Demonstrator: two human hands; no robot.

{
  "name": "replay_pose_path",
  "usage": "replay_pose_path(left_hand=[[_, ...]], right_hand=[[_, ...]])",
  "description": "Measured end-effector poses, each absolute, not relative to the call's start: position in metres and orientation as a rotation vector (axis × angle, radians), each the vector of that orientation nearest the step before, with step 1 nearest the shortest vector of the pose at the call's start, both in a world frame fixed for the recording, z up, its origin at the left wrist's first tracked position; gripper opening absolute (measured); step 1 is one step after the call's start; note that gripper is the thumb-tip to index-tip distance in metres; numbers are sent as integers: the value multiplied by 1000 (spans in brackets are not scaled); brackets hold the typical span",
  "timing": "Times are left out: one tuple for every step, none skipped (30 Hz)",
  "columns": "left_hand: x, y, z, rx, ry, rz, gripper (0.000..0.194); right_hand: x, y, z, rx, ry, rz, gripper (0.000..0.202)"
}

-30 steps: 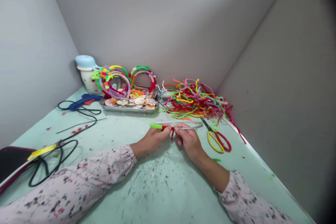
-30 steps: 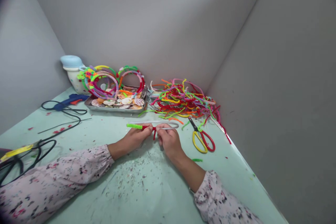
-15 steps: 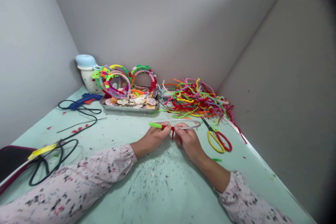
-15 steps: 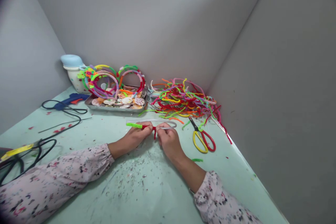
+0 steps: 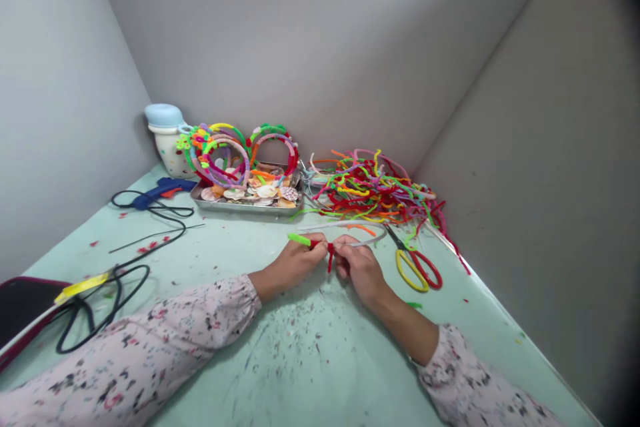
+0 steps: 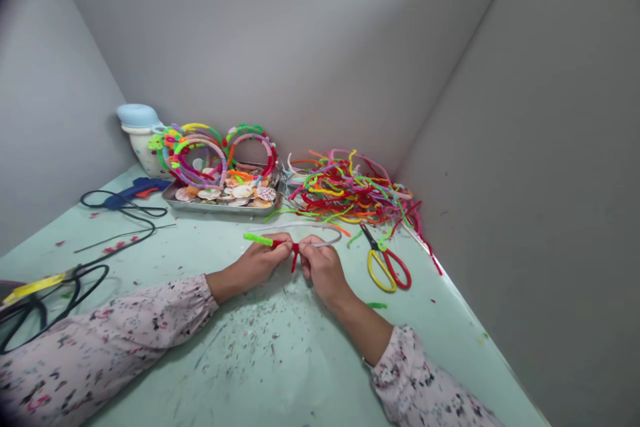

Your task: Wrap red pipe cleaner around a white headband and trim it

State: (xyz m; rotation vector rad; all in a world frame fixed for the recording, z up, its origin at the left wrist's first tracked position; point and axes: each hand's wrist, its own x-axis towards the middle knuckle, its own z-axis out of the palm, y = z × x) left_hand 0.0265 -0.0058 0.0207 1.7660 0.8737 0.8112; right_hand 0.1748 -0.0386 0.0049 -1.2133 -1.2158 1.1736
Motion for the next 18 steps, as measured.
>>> replay_pose_path(left_hand=[[27, -6, 20, 1761, 879, 805, 24], [27, -5, 20, 1761, 883, 803, 24], [26, -5, 19, 1768, 882, 805, 24], [26, -4, 19, 1781, 877, 811, 24], [26, -4, 18, 1795, 870, 817, 24], [25, -3, 17, 1805, 863, 820, 24], [25, -3, 17, 1812, 858, 818, 24], [25, -2, 16, 1813, 857, 815, 24], [24, -2, 16, 1810, 860, 810, 24], [24, -2, 17, 1806, 862, 804, 24], [24, -2, 17, 1804, 861, 799, 23], [24, -3, 17, 1803, 860, 798, 23], [24, -3, 18, 1803, 854, 800, 23], [24, -4, 19, 1805, 845, 802, 23], [24, -4, 19, 1805, 840, 807, 23], [24, -5, 20, 1800, 840, 813, 23], [24, -5, 20, 1793, 843, 818, 22], [24, -5, 20, 1785, 845, 817, 22]], right_hand=[[175, -39, 5, -1218, -1216, 1173, 20], [175, -39, 5, -1221, -1218, 1172, 20], [175, -39, 5, -1222, -1221, 1171, 20], [175, -39, 5, -1221, -1225, 1168, 20], [175, -39, 5, -1221, -1234, 1160, 21], [175, -40, 5, -1221, -1248, 1147, 21], [175, -40, 6, -1224, -1267, 1129, 22], [175, -40, 6, -1228, -1286, 1111, 22], [175, -41, 6, -1233, -1301, 1097, 24], [175, -41, 6, -1236, -1310, 1090, 25], [175, -41, 6, -1237, -1311, 1094, 27], [175, -41, 6, -1236, -1305, 1104, 28], [175, -40, 6, -1234, -1297, 1113, 28], [175, -40, 6, -1232, -1288, 1118, 28], [175, -40, 6, -1230, -1279, 1121, 27], [175, -39, 6, -1228, -1269, 1122, 26], [174, -39, 6, -1224, -1257, 1124, 25], [174, -38, 6, -1218, -1248, 1128, 24]])
